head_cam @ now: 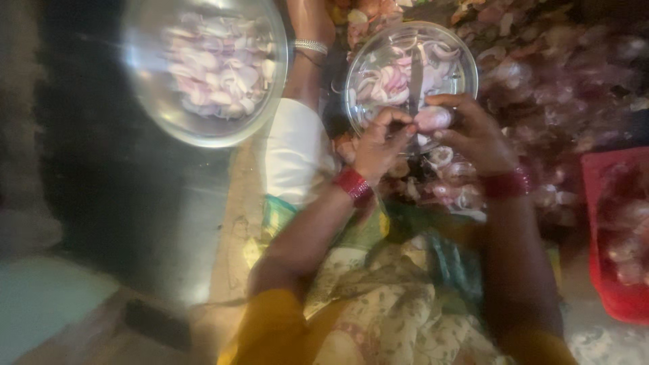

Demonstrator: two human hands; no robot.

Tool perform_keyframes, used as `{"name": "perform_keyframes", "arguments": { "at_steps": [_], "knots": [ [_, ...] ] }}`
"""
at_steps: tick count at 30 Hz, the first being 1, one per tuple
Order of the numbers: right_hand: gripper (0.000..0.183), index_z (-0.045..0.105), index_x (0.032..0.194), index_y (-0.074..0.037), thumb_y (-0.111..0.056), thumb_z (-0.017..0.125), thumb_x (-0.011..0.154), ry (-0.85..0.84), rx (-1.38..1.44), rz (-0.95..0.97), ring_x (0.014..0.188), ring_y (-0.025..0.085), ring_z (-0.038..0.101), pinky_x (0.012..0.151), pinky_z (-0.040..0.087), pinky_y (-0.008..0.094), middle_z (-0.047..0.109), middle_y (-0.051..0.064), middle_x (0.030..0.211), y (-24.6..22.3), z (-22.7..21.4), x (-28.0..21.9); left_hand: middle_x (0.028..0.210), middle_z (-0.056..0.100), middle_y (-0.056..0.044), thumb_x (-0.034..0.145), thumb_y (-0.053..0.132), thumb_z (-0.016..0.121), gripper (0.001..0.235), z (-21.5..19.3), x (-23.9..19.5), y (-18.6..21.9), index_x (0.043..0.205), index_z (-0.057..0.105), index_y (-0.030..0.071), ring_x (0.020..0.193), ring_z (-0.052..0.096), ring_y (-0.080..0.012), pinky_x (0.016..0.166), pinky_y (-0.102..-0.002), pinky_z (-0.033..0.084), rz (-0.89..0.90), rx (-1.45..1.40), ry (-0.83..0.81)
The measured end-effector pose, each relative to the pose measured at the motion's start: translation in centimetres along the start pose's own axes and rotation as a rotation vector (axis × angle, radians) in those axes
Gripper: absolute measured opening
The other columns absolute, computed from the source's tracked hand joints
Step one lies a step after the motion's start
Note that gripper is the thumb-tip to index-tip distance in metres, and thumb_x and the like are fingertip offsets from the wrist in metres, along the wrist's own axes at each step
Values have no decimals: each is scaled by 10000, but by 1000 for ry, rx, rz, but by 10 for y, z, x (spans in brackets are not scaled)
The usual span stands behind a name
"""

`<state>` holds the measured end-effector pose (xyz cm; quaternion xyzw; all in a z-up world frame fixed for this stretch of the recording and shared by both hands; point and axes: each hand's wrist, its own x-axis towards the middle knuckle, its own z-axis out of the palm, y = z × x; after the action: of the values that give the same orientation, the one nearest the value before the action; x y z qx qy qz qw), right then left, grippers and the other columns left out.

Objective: The person sits on the floor and peels red onions by hand, removing the dry outer layers. The peeled onions are placed into a metal bowl, while the discarded skins accumulate on the floor around the workspace.

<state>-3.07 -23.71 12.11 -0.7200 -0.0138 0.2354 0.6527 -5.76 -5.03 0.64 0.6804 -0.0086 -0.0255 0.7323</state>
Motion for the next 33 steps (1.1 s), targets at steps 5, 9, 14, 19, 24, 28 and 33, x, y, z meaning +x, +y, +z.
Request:
{"name": "perform_keyframes", "arguments": {
  "at_steps": [5, 9, 14, 19, 24, 28, 33],
  "knots": [
    [496, 563, 1394, -53, 107, 643, 932, -19, -282, -385, 1339, 250, 547, 1106, 529, 366, 491, 143, 1462, 28, -6, 11, 1148, 647, -32, 996, 129, 700, 177, -4, 10, 4, 1143, 631, 57, 1096, 621, -133, 993, -301, 519, 85, -26, -19],
    [382, 576, 1391, -60, -57, 603, 1009, -2, 75, -140, 1276, 211, 588, 1075, 546, 357, 551, 109, 1435, 43, -1, 18, 1118, 648, -44, 978, 133, 707, 230, -3, 11, 2, 1159, 578, 74, 1041, 653, -155, 935, -325, 563, -125, -112, -49],
    [359, 594, 1372, -60, -208, 563, 1046, -9, -133, 133, 1170, 191, 629, 1008, 516, 342, 668, 90, 1273, 64, 5, 30, 1067, 628, -36, 912, 97, 705, 286, 13, 12, -18, 1156, 557, 90, 945, 658, -201, 827, -375, 584, -504, -414, 95],
    [394, 572, 1384, -60, -126, 587, 995, -48, 3, -100, 1162, 163, 624, 986, 542, 333, 632, 52, 1270, 50, -8, 9, 1135, 593, -75, 981, 148, 761, 299, 5, -6, -5, 1196, 569, 67, 1082, 596, -203, 990, -332, 504, -148, -264, -54],
    [390, 581, 1378, -48, -111, 616, 994, 24, 62, -108, 1172, 171, 621, 1018, 534, 347, 649, 65, 1274, 40, 4, 12, 1130, 616, -27, 933, 156, 780, 342, 2, 1, 3, 1194, 566, 101, 1041, 618, -154, 938, -298, 536, 33, 128, 4],
    [333, 621, 1346, -73, -161, 598, 1025, 65, -132, 107, 1129, 185, 644, 994, 531, 362, 693, 93, 1237, 61, 10, 27, 1144, 611, 14, 868, 117, 753, 493, 7, 3, -28, 1293, 536, 237, 1016, 618, -150, 914, -308, 547, -453, -166, 71],
    [390, 539, 1394, -76, -85, 616, 1012, -50, -45, 18, 1191, 202, 609, 1009, 526, 365, 621, 95, 1306, 66, -4, 23, 1139, 652, -88, 994, 152, 713, 326, 4, 10, -64, 1281, 611, 35, 1060, 626, -224, 959, -363, 525, -321, -340, 24]
  ]
}}
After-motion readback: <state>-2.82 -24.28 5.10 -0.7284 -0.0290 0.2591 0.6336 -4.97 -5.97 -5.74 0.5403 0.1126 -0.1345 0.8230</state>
